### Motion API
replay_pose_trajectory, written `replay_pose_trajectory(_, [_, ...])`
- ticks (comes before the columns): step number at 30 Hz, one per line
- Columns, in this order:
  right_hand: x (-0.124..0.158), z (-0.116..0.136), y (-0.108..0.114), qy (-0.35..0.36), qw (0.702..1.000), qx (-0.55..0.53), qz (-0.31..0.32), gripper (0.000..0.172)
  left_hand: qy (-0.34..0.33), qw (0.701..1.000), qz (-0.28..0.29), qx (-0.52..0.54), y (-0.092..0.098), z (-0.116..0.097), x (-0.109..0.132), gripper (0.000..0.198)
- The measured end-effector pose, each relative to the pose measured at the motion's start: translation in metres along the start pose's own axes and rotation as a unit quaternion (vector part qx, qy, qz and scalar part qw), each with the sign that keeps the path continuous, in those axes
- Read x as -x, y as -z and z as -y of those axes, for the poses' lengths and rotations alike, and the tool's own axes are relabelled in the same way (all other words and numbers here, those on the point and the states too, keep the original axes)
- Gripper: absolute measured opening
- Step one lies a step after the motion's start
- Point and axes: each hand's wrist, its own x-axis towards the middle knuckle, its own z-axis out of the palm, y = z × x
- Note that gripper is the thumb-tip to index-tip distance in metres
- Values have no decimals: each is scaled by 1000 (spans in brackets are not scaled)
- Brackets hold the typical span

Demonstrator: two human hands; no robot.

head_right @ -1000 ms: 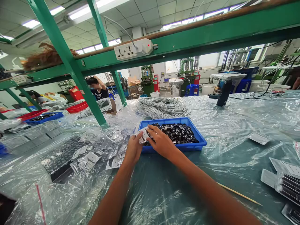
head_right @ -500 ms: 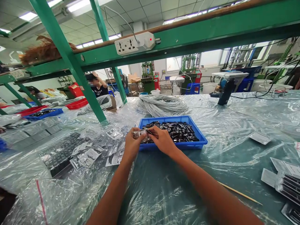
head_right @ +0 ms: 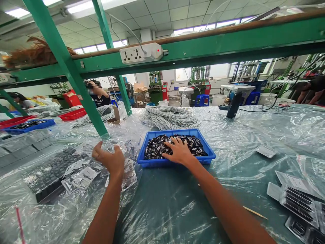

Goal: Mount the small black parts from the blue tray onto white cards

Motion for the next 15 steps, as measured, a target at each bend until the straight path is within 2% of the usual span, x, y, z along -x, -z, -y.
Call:
replay_pose_trajectory(2, [-8,10,-7,-12,1000,12,8,68,3,1000,1,-2,0,1,-1,52])
replay_pose_trajectory(5, [-28,12,-9,-31,999,21,38,72,-4,999,32,7,-2,3,2,50])
replay_pose_trajectory(10, [-50,-12,-4,-52,997,29,52,73,-21,998,57,2,-7,7,5,48])
replay_pose_trajectory(15, [-42,-31,-2,-85,994,49,48,66,-17,998,51,14,-10,14,1,42])
